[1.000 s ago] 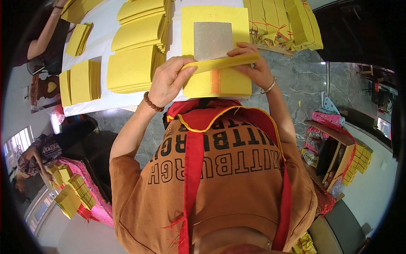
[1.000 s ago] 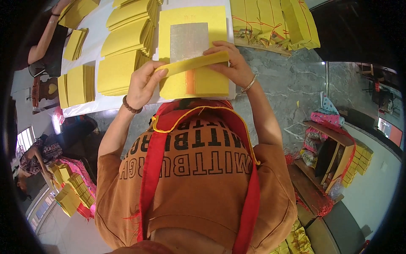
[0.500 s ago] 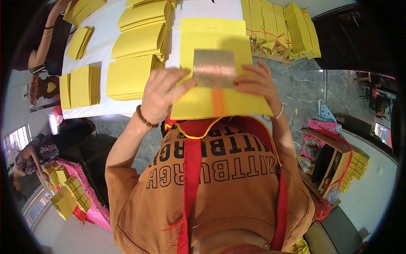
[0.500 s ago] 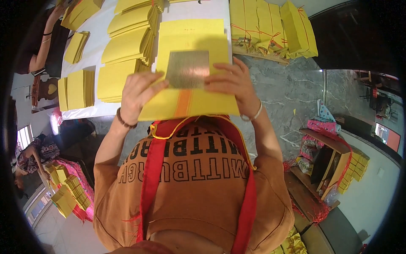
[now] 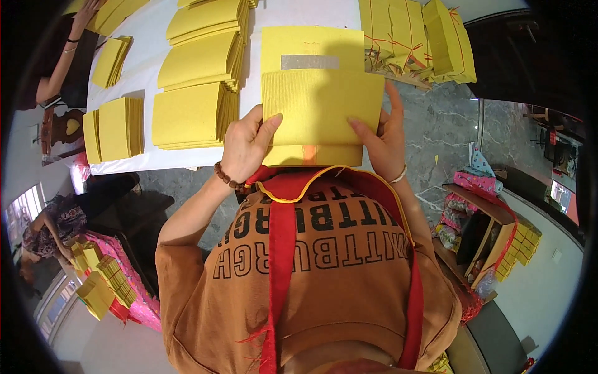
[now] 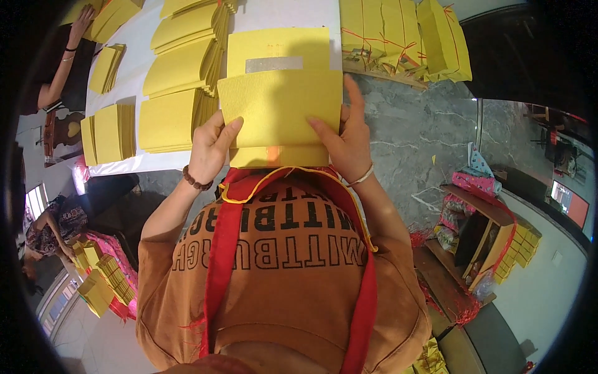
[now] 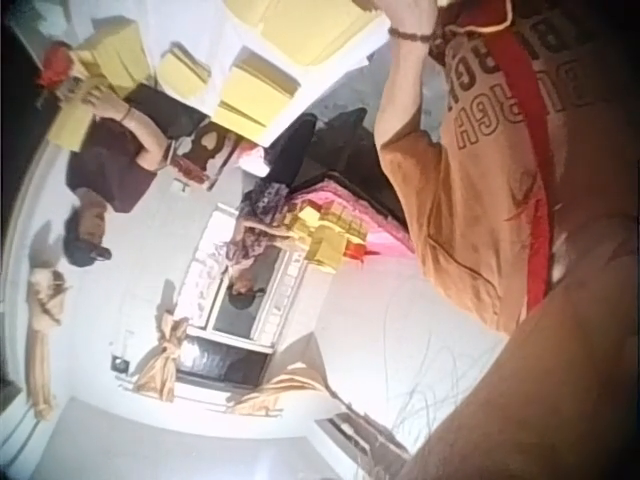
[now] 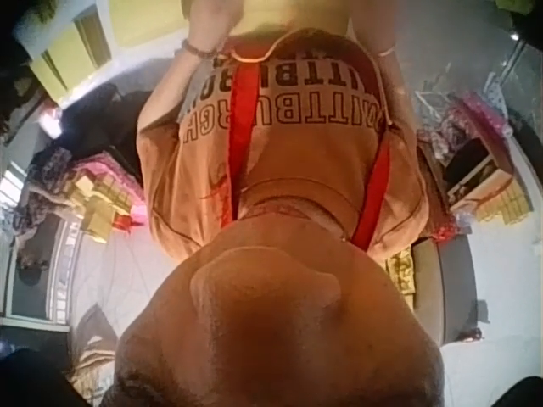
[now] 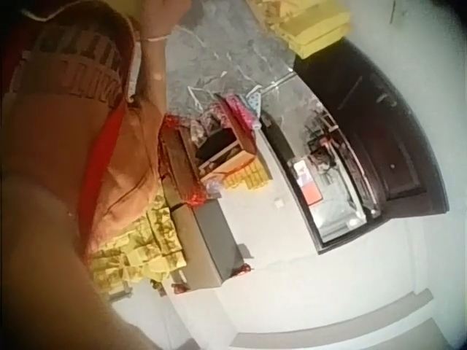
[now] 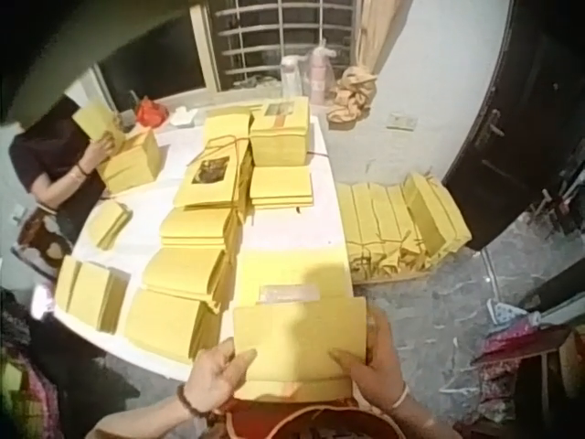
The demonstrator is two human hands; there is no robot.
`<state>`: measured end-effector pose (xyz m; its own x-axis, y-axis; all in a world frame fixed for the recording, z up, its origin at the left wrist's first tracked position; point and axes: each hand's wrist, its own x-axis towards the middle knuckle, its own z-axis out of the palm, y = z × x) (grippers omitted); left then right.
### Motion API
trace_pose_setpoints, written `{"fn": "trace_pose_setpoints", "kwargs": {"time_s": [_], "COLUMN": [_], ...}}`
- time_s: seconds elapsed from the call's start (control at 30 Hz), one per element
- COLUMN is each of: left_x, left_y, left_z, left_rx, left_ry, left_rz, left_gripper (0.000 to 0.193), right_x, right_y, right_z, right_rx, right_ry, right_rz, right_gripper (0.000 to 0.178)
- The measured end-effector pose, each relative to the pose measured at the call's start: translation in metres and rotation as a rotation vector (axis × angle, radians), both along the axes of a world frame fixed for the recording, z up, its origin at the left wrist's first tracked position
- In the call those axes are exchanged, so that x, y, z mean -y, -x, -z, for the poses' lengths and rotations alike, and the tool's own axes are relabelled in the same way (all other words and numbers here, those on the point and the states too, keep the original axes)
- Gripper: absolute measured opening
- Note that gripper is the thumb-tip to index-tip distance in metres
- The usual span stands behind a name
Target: Folding and stacking yellow paper sheets with silver foil squares at a workstation.
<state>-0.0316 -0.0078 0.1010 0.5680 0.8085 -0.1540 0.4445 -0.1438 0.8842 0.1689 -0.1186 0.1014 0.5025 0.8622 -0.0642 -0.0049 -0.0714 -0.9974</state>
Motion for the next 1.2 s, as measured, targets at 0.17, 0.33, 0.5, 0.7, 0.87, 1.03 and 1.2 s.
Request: {"fn": "trace_pose_setpoints", "kwargs": {"time_s": [0.17,0.33,0.5,0.7,0.87,1.03,1.2], "left_x": [-0.009,-0.002,-0.005,-0.008,-0.011,-0.015,0.001], "left_y": [-0.002,-0.004,-0.006,-0.006,-0.004,-0.027,-0.054], "left_z": [0.0,-0.006,-0.013,-0.012,-0.021,-0.034,-0.009], "left_rx": [-0.038,0.092,0.051,0.028,-0.159,-0.218,-0.087], "left_ry": [0.146,0.249,0.216,0.224,0.08,-0.78,-0.715], "left_rz": [0.023,-0.103,-0.064,-0.035,0.014,0.241,0.473], "left_gripper": [0.023,0.05,0.06,0.057,0.043,0.04,0.054], "right_x": [-0.004,-0.008,-0.011,-0.013,-0.012,-0.012,-0.017], "right_y": [-0.009,-0.01,-0.014,-0.013,-0.016,-0.015,-0.016], "right_z": [0.0,0.0,0.006,0.006,0.005,0.004,0.008], "right_rx": [0.588,0.382,0.341,0.299,0.353,0.337,0.395], "right_ry": [0.003,0.136,0.15,0.184,0.194,0.22,0.172], "right_rz": [-0.042,-0.091,-0.097,-0.074,-0.099,-0.105,-0.103], "right_gripper": [0.039,0.034,0.034,0.034,0.034,0.034,0.034]}}
